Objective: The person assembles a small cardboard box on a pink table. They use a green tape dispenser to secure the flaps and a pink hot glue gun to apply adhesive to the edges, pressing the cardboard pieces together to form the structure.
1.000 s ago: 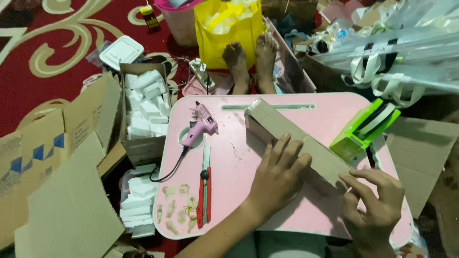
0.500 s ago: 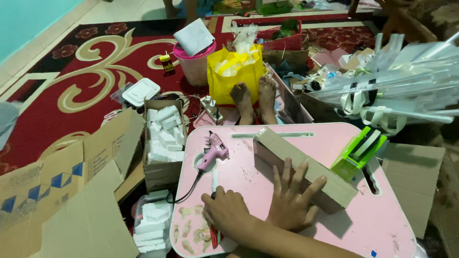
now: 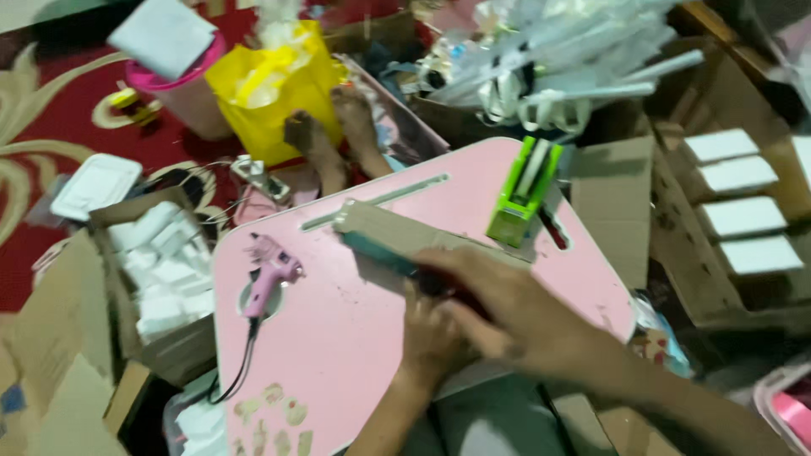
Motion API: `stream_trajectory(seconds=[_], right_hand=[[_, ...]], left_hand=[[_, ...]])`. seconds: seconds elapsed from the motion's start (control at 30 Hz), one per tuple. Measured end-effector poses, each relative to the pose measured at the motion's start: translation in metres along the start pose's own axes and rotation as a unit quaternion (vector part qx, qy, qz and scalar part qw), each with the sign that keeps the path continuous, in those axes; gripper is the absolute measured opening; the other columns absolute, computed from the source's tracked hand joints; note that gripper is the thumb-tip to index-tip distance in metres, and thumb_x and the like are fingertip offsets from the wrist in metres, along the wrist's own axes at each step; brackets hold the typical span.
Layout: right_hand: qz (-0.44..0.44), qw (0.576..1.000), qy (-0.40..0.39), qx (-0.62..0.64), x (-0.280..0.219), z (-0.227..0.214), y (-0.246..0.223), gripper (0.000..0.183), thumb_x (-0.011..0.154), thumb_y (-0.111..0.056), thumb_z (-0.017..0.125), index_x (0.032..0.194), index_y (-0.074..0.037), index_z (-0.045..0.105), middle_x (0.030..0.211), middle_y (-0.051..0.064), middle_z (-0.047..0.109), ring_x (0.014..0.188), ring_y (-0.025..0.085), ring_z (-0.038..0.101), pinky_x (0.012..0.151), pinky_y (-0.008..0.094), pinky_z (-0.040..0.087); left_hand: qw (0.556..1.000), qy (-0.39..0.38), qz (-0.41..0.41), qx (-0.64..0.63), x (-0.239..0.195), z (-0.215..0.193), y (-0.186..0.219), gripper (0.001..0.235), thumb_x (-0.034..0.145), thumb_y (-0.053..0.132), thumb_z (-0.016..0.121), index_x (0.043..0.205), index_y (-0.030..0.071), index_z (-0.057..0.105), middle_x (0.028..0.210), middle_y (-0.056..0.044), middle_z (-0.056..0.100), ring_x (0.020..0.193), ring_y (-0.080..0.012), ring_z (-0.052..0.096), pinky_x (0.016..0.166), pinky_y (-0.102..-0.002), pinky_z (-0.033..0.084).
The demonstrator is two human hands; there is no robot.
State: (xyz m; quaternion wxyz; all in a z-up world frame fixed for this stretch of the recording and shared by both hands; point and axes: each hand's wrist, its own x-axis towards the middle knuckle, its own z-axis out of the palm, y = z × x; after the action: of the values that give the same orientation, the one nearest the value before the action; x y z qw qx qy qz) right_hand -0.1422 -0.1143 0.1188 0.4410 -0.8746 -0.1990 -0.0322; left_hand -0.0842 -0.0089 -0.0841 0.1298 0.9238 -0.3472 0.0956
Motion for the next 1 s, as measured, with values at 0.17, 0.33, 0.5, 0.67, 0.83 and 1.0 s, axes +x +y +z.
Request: stream_trajectory(seconds=[0.17,0.33,0.5,0.67,0.83,1.0], right_hand=[[0.359,0.877,-0.014,-0.319,-0.037,-0.086,0.013,0.052,0.09,-0.044,0.048,0.142,-0.049,0.047,0.142,-0.02,0.058,0.069,0.022,0.076,0.05,0.04,0.059],[0.22,0.859,-0.036,-0.461,-0.066,-0.079,0.06,0.06,0.086,-0.04,0.059,0.143,-0.05,0.045,0.113,-0.019,0.064,0.057,0.027,0.073,0.04,0.045,0.056],[0.181,0.849,-0.056,-0.494,-0.067,-0.067,0.059,0.06,0.084,-0.039,0.062,0.141,-0.048,0.046,0.111,-0.018,0.063,0.048,0.027,0.072,0.033,0.042,0.052],[0.11,0.84,-0.024,-0.531,-0.068,-0.057,0.058,0.055,0.084,-0.027,0.063,0.137,-0.038,0.052,0.103,-0.012,0.064,0.04,0.023,0.068,0.028,0.039,0.042],[0.129,0.826,-0.068,-0.545,-0.052,-0.053,0.058,0.063,0.082,-0.018,0.062,0.141,-0.034,0.044,0.103,-0.008,0.06,0.049,0.024,0.072,0.029,0.04,0.046],[0.155,0.824,-0.074,-0.54,-0.061,-0.056,0.054,0.064,0.083,-0.017,0.06,0.141,-0.038,0.042,0.097,-0.009,0.062,0.049,0.028,0.073,0.029,0.043,0.046]], left_hand=[[0.961,0.23,0.151,-0.009,-0.005,-0.061,0.004,0.059,0.096,0.054,0.061,0.146,0.025,0.051,0.155,-0.013,0.044,0.145,-0.0482,0.035,0.114,-0.076,0.022],[0.962,0.226,0.153,-0.018,-0.004,-0.058,0.005,0.061,0.093,0.051,0.07,0.144,0.023,0.053,0.153,-0.014,0.046,0.144,-0.0492,0.036,0.115,-0.076,0.02],[0.963,0.225,0.147,-0.005,-0.004,-0.061,0.004,0.056,0.094,0.049,0.068,0.142,0.024,0.055,0.153,-0.014,0.046,0.142,-0.0484,0.038,0.115,-0.074,0.023],[0.964,0.224,0.141,-0.007,-0.004,-0.061,0.004,0.056,0.093,0.051,0.07,0.142,0.026,0.055,0.152,-0.013,0.047,0.143,-0.0465,0.038,0.116,-0.073,0.023],[0.963,0.225,0.145,-0.002,-0.003,-0.062,0.005,0.056,0.094,0.05,0.07,0.142,0.025,0.055,0.152,-0.014,0.048,0.142,-0.0472,0.039,0.115,-0.073,0.023],[0.961,0.236,0.145,-0.001,-0.003,-0.063,0.006,0.057,0.093,0.05,0.071,0.141,0.025,0.054,0.15,-0.014,0.049,0.141,-0.0476,0.041,0.114,-0.075,0.025]])
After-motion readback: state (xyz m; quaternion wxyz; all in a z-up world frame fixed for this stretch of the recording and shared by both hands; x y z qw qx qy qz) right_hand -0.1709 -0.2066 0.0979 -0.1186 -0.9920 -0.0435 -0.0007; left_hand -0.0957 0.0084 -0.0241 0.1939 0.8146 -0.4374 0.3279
